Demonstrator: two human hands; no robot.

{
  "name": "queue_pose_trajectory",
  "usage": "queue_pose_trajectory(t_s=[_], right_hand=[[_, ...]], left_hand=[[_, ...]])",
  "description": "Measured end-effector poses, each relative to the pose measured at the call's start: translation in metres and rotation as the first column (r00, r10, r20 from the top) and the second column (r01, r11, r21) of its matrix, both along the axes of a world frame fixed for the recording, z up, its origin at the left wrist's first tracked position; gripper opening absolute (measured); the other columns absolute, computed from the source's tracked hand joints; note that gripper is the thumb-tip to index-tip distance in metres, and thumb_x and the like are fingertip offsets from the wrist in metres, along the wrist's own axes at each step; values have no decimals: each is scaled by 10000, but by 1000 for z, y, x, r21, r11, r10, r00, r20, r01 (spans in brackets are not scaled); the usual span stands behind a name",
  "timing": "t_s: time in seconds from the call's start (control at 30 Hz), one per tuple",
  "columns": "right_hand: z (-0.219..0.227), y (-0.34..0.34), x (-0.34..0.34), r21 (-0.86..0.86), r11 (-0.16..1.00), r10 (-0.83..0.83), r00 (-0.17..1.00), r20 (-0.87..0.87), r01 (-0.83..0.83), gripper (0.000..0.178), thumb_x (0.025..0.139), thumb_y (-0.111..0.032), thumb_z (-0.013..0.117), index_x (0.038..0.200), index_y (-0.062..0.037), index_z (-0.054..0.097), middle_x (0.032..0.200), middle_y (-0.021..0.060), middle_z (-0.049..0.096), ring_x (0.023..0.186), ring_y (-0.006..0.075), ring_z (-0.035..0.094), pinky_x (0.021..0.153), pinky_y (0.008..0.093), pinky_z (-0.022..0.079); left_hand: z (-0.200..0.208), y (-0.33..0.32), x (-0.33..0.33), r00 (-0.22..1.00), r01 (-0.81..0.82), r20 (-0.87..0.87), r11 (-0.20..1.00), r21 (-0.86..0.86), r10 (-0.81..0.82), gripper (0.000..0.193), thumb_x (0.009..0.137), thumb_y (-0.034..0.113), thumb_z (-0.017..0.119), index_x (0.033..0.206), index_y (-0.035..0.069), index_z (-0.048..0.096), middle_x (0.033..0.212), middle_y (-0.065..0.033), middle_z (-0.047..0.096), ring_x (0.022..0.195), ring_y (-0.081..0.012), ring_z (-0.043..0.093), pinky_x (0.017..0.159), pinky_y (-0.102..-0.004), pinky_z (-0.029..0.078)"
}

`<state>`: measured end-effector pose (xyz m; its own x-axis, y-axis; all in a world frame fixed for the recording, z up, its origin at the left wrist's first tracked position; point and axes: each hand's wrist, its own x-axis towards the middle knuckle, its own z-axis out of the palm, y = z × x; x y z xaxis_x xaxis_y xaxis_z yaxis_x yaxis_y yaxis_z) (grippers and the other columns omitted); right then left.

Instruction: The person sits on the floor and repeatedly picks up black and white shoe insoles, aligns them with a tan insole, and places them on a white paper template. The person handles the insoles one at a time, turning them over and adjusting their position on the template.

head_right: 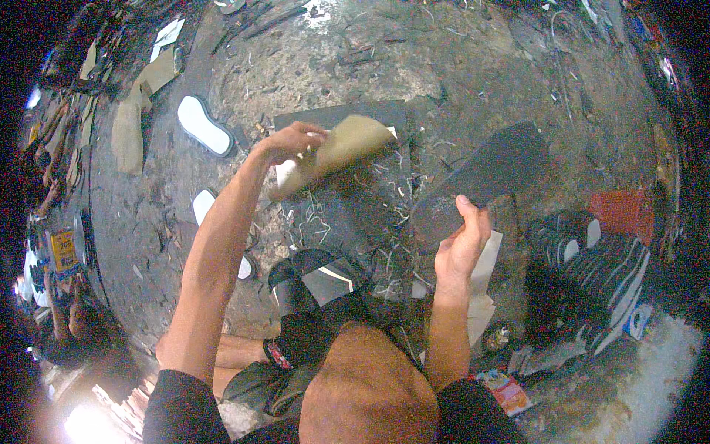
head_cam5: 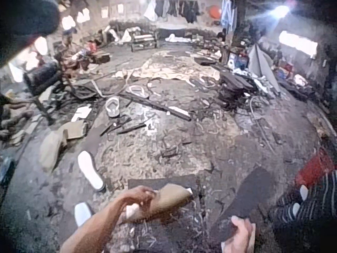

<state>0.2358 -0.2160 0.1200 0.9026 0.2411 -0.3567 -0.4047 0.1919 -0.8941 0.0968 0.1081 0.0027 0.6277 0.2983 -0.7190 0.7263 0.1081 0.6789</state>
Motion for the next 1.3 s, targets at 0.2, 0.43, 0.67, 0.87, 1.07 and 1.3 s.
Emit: queue_pose_trajectory(t_s=[0.2, 0.43, 0.67, 0.87, 1.07, 1.3], right_hand=[[-7, 3, 0, -13, 1000, 22, 1000, -8, -22, 233, 860, -133, 700, 1070, -63, 627, 1053, 45, 653, 973, 191, 619, 900, 350, 493], [-7, 9, -5, -8, 999, 46, 999, -19, -47, 327, 852, -120, 711, 1150, -35, 607, 1130, 71, 639, 1053, 191, 580, 959, 338, 445], [-12, 6, -4, 3, 996, 92, 996, -12, -92, 301, 906, -104, 657, 1194, -26, 616, 1136, 58, 667, 1030, 184, 633, 930, 336, 502], [-9, 12, -5, -38, 996, 85, 996, -20, -86, 274, 891, -129, 695, 1137, -37, 617, 1080, 42, 658, 976, 166, 630, 881, 311, 509], [-9, 18, -9, -6, 998, 66, 997, -47, -66, 277, 857, -148, 758, 1068, -48, 608, 1021, 48, 639, 930, 168, 625, 827, 304, 524], [-34, 42, -35, 28, 997, 67, 995, 68, -69, 477, 806, -66, 828, 1222, 6, 605, 1173, 80, 667, 1033, 211, 648, 905, 359, 533]], left_hand=[[40, 10, 30, 991, 104, 81, 994, -26, -102, 300, 936, 205, 693, 1232, 163, 722, 1104, -62, 720, 839, -165, 655, 691, -384, 571], [42, 20, 48, 985, 173, 0, 982, 73, -173, 288, 878, 235, 747, 1164, 204, 756, 1016, -15, 742, 813, -142, 651, 678, -356, 556], [26, 35, 52, 983, 82, 144, 971, 224, -116, 276, 885, 265, 760, 1121, 122, 772, 953, -9, 742, 820, -145, 664, 694, -340, 566], [29, 40, 51, 968, 34, 245, 995, 95, -56, 240, 916, 250, 736, 1098, 100, 780, 979, -29, 746, 871, -149, 660, 778, -332, 542], [50, 14, 42, 961, 178, 215, 984, -4, -173, 314, 980, 311, 666, 1185, 82, 728, 1063, -62, 727, 920, -168, 663, 797, -359, 560], [92, -95, -4, 800, 72, 596, 973, -219, 75, 716, 891, 418, 750, 1467, 65, 512, 1392, -165, 591, 1290, -278, 542, 1068, -422, 475]])
